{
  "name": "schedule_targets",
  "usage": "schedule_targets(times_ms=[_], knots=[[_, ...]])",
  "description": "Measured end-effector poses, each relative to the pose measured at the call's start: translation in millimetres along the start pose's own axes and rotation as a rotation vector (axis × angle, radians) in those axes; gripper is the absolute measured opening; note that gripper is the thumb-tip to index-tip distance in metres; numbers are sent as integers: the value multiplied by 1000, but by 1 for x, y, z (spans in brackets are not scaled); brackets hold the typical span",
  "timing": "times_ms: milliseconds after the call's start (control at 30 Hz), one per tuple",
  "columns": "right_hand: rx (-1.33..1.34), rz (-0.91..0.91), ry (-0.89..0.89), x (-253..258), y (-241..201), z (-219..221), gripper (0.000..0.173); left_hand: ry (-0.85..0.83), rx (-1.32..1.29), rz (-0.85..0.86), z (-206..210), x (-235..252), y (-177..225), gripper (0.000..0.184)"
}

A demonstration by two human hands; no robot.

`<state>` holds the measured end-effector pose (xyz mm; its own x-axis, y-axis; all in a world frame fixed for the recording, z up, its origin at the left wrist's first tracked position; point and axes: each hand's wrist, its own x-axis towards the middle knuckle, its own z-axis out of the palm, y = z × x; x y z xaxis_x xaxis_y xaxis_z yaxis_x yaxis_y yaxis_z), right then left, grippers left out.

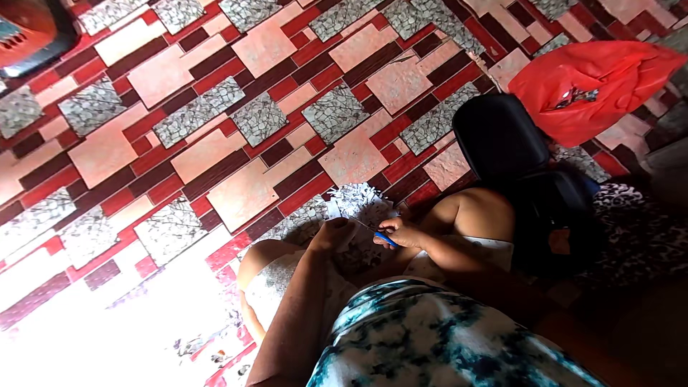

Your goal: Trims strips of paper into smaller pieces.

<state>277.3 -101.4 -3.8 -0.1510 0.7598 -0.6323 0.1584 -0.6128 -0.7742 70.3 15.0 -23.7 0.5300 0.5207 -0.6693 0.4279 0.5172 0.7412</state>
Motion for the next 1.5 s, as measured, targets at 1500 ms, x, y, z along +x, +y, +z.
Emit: schedule_targets(times_ms=[1500], knots=[[3,86,-3,-3,-7,-2,30,62,-85,-104,-4,-2,1,14]])
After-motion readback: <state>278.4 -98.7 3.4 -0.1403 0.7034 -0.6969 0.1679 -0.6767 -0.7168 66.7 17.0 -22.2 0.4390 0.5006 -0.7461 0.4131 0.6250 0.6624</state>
